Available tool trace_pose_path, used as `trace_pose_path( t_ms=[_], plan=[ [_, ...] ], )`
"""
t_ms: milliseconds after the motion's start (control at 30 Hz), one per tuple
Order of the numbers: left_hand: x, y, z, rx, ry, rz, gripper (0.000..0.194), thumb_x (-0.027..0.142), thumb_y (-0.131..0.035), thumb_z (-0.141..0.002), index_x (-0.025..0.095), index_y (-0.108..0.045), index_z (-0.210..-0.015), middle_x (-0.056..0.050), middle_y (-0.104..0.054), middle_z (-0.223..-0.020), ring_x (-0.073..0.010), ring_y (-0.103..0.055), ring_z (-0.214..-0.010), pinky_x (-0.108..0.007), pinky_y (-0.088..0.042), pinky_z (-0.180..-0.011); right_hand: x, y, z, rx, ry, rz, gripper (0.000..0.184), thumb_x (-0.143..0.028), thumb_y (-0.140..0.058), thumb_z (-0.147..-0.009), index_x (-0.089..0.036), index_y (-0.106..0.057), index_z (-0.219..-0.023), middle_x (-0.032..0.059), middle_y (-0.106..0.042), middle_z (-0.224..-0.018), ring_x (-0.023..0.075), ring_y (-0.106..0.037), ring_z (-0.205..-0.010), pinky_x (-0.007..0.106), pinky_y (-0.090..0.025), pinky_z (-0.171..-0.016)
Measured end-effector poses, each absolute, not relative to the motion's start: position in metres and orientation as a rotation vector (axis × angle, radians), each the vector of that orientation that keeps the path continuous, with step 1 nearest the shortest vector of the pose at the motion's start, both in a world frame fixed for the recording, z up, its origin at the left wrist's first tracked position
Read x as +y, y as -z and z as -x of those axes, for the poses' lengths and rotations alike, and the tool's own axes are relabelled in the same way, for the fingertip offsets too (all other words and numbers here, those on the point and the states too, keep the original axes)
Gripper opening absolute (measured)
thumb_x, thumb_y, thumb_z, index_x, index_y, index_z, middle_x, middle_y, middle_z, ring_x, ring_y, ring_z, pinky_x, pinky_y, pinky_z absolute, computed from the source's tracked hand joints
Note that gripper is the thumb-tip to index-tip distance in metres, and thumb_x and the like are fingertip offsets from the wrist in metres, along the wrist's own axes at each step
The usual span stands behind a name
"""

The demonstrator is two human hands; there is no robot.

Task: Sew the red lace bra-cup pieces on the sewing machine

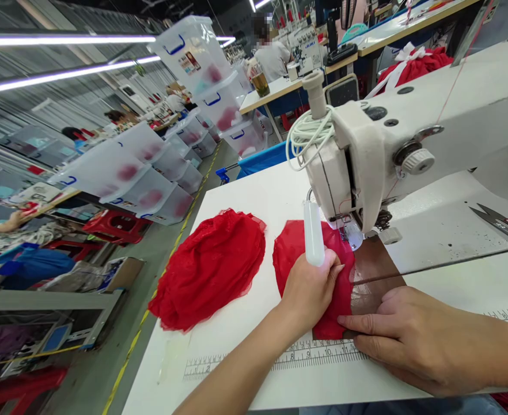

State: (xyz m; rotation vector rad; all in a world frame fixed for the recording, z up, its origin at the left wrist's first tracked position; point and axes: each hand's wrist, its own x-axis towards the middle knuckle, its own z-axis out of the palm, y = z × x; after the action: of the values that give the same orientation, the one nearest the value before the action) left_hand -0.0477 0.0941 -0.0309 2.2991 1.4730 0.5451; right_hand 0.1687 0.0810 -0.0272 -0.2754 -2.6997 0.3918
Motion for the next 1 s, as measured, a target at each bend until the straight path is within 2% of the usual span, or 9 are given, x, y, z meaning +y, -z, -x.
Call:
trace_pose_path(
  t_ms=[100,233,400,533,600,833,1000],
  plan=[
    [0.094,0.032,0.046,1.519,-0.498,-2.370,0.015,0.018,-0.054,-0.098,0.021,-0.053,-0.084,-0.002,-0.062,-0.087,-0.0191,-0.057,-0.080,-0.028,-0.046,-0.064,0.081,0.028,-0.168,-2.696,-0.398,0.268,0.030,-0.013,-0.043,-0.097,-0.015,-0.072,-0.107,0.0138,-0.075,-0.108,0.0163,-0.055,-0.060,0.032,-0.040,-0.058],
    [0.093,0.030,0.044,1.538,-0.459,-2.452,0.005,0.017,-0.059,-0.097,0.021,-0.061,-0.099,-0.003,-0.065,-0.097,-0.0202,-0.060,-0.088,-0.029,-0.051,-0.068,0.081,0.029,-0.169,-2.721,-0.387,0.273,0.031,-0.011,-0.044,-0.095,-0.015,-0.072,-0.109,0.0131,-0.075,-0.111,0.0164,-0.056,-0.061,0.032,-0.041,-0.059],
    [0.086,0.027,0.049,1.450,-0.320,-2.609,0.021,0.012,-0.051,-0.099,0.017,-0.063,-0.116,-0.008,-0.066,-0.108,-0.0208,-0.064,-0.092,-0.033,-0.058,-0.075,0.081,0.030,-0.169,-2.716,-0.408,0.272,0.030,-0.009,-0.048,-0.092,-0.016,-0.071,-0.111,0.0131,-0.075,-0.114,0.0166,-0.060,-0.065,0.031,-0.043,-0.061],
    [0.075,0.025,0.058,1.313,-0.166,-2.747,0.043,0.007,-0.046,-0.099,0.017,-0.049,-0.141,-0.012,-0.061,-0.129,-0.0227,-0.063,-0.107,-0.039,-0.061,-0.087,0.081,0.031,-0.168,-2.713,-0.355,0.254,0.031,-0.008,-0.046,-0.094,-0.014,-0.072,-0.111,0.0149,-0.075,-0.113,0.0167,-0.059,-0.064,0.031,-0.043,-0.059],
    [0.071,0.024,0.061,1.289,-0.091,-2.788,0.050,0.007,-0.048,-0.098,0.017,-0.042,-0.147,-0.013,-0.058,-0.136,-0.0240,-0.062,-0.113,-0.039,-0.061,-0.088,0.081,0.031,-0.168,-2.720,-0.336,0.262,0.031,-0.008,-0.045,-0.096,-0.014,-0.072,-0.111,0.0147,-0.075,-0.110,0.0166,-0.058,-0.064,0.030,-0.042,-0.059],
    [0.068,0.027,0.060,1.301,0.084,-2.937,0.051,0.011,-0.045,-0.100,0.017,-0.040,-0.150,-0.014,-0.057,-0.138,-0.0237,-0.064,-0.108,-0.036,-0.062,-0.086,0.080,0.027,-0.167,-2.692,-0.350,0.308,0.034,-0.011,-0.041,-0.102,-0.015,-0.072,-0.117,0.0102,-0.075,-0.097,0.0158,-0.056,-0.063,0.029,-0.042,-0.059],
    [0.066,0.030,0.058,1.317,0.073,-3.007,0.051,0.008,-0.042,-0.099,0.017,-0.042,-0.150,-0.015,-0.060,-0.135,-0.0219,-0.065,-0.104,-0.035,-0.060,-0.089,0.080,0.022,-0.167,-2.697,-0.330,0.359,0.037,-0.015,-0.036,-0.106,-0.018,-0.073,-0.112,0.0083,-0.074,-0.095,0.0156,-0.057,-0.063,0.029,-0.043,-0.060]
  ],
)
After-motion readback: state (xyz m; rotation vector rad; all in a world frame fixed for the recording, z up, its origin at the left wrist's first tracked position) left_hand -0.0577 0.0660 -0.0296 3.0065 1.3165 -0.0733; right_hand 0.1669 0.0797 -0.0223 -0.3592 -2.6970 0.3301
